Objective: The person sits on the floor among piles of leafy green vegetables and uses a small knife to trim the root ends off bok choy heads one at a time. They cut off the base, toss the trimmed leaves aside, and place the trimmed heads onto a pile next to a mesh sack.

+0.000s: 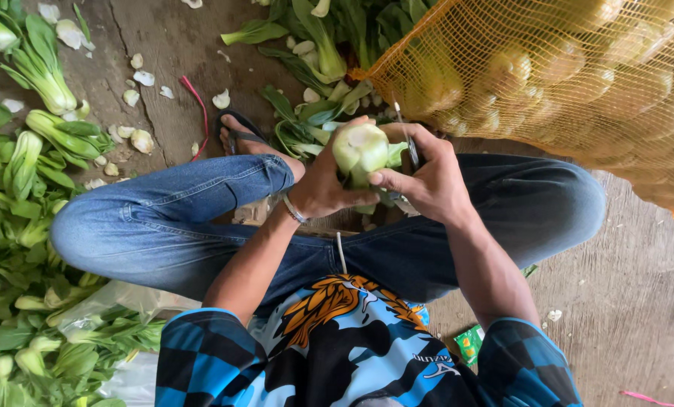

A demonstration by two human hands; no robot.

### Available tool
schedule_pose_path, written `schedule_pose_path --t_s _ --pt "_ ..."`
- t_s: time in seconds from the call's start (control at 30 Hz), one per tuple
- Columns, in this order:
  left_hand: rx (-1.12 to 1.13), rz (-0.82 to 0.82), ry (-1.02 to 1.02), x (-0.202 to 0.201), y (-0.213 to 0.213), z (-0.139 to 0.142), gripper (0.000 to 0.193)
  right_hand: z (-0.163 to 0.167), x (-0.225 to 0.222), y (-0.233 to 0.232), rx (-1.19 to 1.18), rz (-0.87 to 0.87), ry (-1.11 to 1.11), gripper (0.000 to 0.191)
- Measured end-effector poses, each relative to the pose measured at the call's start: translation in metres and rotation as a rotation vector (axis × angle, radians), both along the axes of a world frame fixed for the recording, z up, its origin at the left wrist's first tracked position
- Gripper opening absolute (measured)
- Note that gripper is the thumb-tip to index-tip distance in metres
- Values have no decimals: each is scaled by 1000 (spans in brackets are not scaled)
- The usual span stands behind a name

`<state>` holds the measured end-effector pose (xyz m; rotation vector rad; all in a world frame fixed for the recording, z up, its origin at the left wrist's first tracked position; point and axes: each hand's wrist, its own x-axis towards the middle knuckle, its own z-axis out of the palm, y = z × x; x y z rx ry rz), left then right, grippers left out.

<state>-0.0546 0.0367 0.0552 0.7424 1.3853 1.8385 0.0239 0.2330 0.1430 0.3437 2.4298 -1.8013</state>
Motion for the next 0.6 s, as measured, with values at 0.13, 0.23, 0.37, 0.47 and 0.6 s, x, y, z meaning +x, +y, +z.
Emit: schedule_pose_path --t_s 0.13,0.23,0.37,0.47,0.6 --pt "37 138 11 7 4 3 95 6 7 -2 90 40 56 48" --pt "-119 350 238 5 2 8 77 20 11 3 343 106 234 46" --pt "-412 626 793 -6 0 17 77 31 12 1 523 262 171 40" --pt "-437 682 928 -11 -2 23 71 31 7 -4 629 326 191 34" --pt "-505 717 1003 -8 1 27 64 28 2 -6 636 326 157 31"
